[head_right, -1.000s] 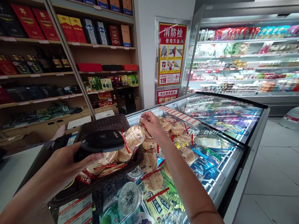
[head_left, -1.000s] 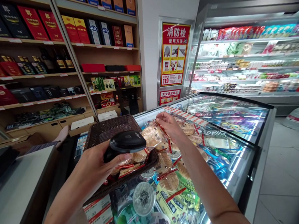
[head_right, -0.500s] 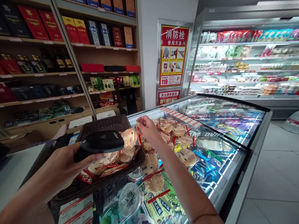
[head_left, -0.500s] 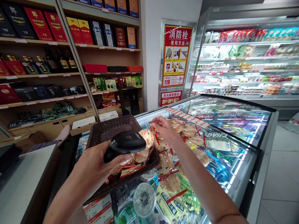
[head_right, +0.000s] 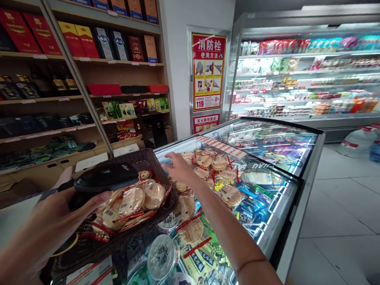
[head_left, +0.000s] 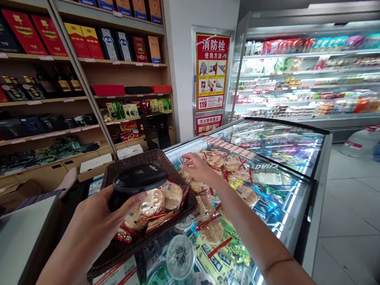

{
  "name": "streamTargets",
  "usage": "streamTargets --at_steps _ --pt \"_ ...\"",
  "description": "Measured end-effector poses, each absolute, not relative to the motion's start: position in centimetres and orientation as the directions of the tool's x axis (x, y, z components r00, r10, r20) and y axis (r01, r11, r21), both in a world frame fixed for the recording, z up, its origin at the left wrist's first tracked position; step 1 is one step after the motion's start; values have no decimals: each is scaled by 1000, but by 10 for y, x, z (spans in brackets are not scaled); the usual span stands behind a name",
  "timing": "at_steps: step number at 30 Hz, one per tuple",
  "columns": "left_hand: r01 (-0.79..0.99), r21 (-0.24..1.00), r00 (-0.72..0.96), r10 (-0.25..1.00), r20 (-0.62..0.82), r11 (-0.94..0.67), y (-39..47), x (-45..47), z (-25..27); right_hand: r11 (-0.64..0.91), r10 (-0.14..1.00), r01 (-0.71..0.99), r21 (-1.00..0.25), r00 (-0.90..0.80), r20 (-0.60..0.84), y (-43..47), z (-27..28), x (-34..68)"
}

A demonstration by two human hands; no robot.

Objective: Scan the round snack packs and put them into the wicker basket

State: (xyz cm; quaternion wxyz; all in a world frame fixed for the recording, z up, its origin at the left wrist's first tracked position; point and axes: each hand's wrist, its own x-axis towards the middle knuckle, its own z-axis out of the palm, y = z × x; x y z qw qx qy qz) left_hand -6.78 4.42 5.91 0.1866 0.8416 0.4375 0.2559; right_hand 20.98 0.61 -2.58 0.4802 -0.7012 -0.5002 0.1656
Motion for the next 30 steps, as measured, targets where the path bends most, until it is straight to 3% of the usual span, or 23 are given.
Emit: streamTargets --at_steps 2,6,10,15,18,22,25,27,30 --pt "676 483 495 828 263 -557 42 -66 60 -236 754 650 -722 591 286 -2 -26 246" --pt "687 450 512 820 256 -570 39 -65 63 -641 530 559 -526 818 224 -22 -42 310" --pt "695 440 511 822 254 -568 45 -64 60 -745 458 459 -484 880 129 -27 -69 332" --pt "694 430 537 813 227 -578 63 -64 51 -740 503 478 -473 860 82 -15 -82 325" --pt "690 420 551 804 223 -590 66 -63 49 -697 542 485 -528 839 54 -12 -76 323" --pt "699 405 543 806 235 -589 58 -61 52 -552 582 546 -630 793 178 -17 -54 318" --pt "682 412 548 796 258 -604 53 -60 55 -506 517 565 -652 804 295 -20 -30 300" --pt "684 420 541 801 257 -597 52 -60 56 -410 521 574 -709 785 334 -22 -15 280" --pt "690 425 534 809 247 -585 49 -59 58 -104 683 485 -868 669 293 -24 0 243"
